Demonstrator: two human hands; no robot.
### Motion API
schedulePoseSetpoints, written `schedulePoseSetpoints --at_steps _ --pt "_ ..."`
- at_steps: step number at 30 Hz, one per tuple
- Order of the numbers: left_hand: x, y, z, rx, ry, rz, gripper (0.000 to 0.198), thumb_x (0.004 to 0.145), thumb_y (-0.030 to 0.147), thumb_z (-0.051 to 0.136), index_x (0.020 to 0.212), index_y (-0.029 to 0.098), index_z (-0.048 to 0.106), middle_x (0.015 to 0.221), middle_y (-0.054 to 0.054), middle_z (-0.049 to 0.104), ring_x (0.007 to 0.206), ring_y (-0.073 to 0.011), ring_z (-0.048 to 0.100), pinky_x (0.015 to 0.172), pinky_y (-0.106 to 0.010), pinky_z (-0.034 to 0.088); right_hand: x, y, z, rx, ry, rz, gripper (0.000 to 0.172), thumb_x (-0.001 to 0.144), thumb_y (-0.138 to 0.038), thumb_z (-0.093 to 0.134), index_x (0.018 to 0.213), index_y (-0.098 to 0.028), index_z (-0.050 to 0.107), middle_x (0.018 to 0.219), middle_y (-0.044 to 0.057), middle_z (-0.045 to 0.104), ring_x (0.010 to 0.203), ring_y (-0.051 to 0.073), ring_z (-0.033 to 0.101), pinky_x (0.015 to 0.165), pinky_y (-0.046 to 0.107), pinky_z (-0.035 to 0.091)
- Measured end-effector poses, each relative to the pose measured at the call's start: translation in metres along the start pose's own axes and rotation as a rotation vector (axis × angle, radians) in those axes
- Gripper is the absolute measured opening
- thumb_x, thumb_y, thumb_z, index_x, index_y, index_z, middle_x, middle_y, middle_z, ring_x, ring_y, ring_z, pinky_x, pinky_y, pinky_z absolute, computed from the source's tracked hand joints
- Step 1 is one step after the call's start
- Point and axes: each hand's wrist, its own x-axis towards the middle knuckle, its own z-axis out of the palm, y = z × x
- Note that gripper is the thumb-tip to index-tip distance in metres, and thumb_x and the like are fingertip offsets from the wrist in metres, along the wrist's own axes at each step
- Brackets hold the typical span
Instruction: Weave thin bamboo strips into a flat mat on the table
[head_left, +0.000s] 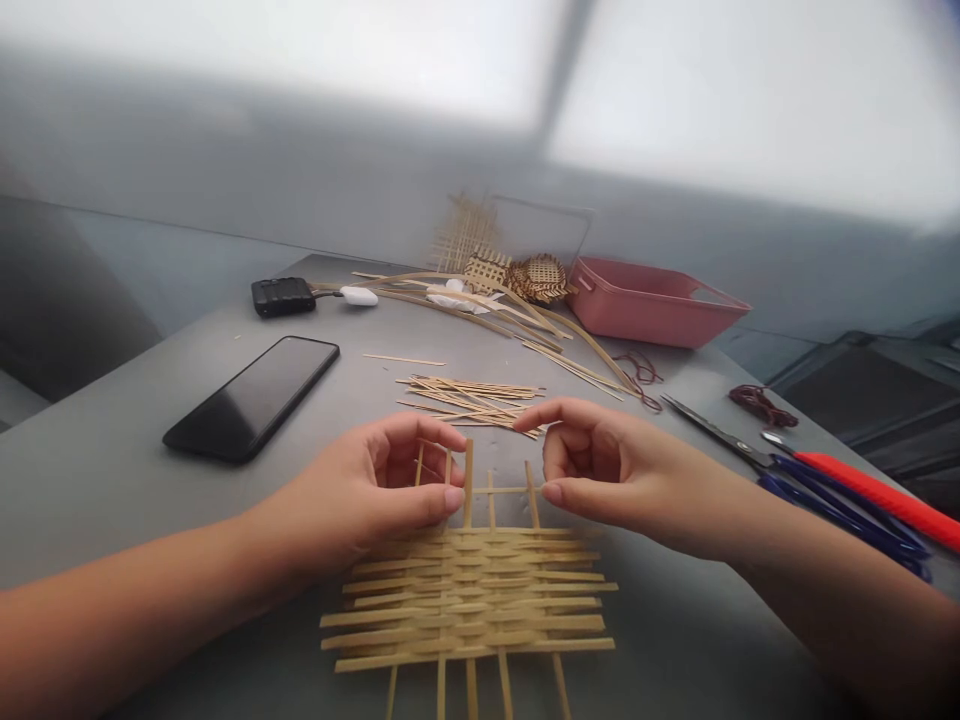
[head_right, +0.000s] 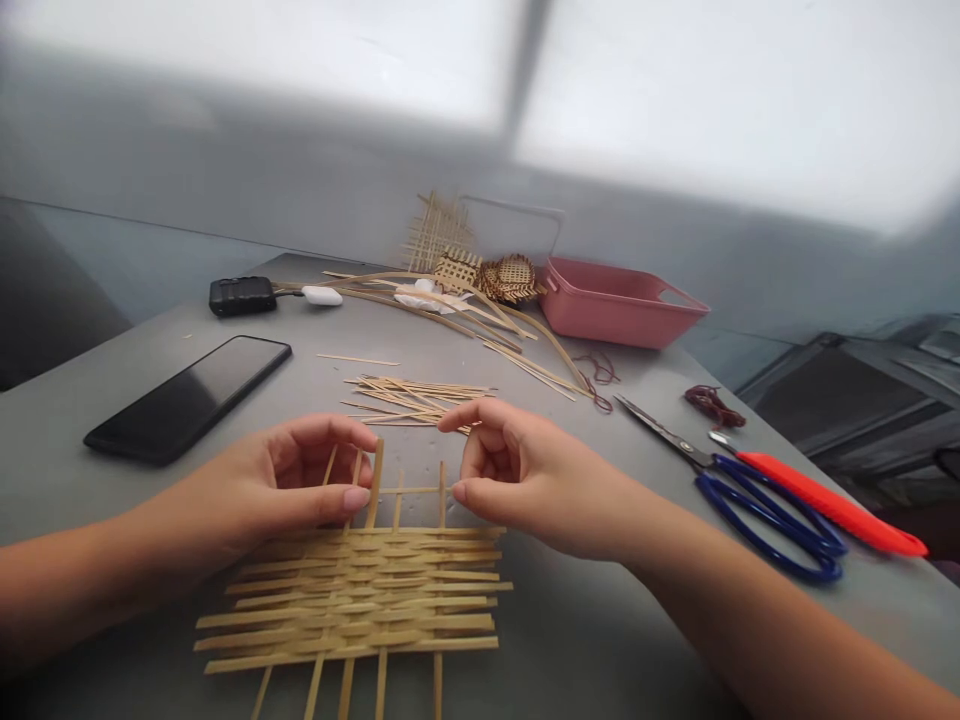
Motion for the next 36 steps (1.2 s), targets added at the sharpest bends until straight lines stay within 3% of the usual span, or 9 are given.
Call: schedulePoseSetpoints --at_steps 17,25,30,36 --pt "0.001 0.001 0.002 -0.004 -0.06 0.037 0.021 0.081 0.016 0.075 0.097 0.02 0.062 0.08 0.007 0.064 0.071 -0.0067 0.056 0.065 -0.019 0.041 -0.003 0.0 0.003 0.019 -0.016 0.015 0.04 0.082 -0.024 0.066 0.118 -0.018 0.048 0.066 -0.006 0.05 0.058 0.01 0.043 0.051 0.023 0.034" --pt "0.0 -0.001 0.002 0.022 0.031 0.021 0.034 0.079 0.04 0.078 0.101 0.02 0.061 0.075 0.004 0.068 0.077 -0.0123 0.061 0.074 -0.026 0.046 -0.003 0.003 -0.003 0.081 -0.123 -0.023 0.041 0.09 -0.027 0.063 0.126 -0.019 0.047 0.086 0.001 0.059 0.076 0.013 0.053 0.068 0.028 0.043" --pt "0.001 -0.003 0.004 0.013 0.098 -0.01 0.045 0.075 0.052 0.078 0.101 0.019 0.062 0.074 0.003 0.069 0.069 -0.0122 0.058 0.068 -0.025 0.044 -0.003 0.006 -0.007 0.079 -0.093 0.021 0.043 0.087 -0.028 0.067 0.125 -0.019 0.049 0.084 -0.001 0.059 0.076 0.013 0.055 0.068 0.028 0.044" --pt "-0.001 -0.006 0.003 -0.01 0.114 -0.01 0.045 0.073 0.053 0.08 0.099 0.02 0.063 0.079 0.002 0.069 0.071 -0.0131 0.061 0.07 -0.026 0.046 0.0 0.008 0.001 0.134 -0.077 0.012 0.047 0.084 -0.026 0.069 0.125 -0.019 0.048 0.078 -0.002 0.062 0.072 0.013 0.055 0.066 0.028 0.043"
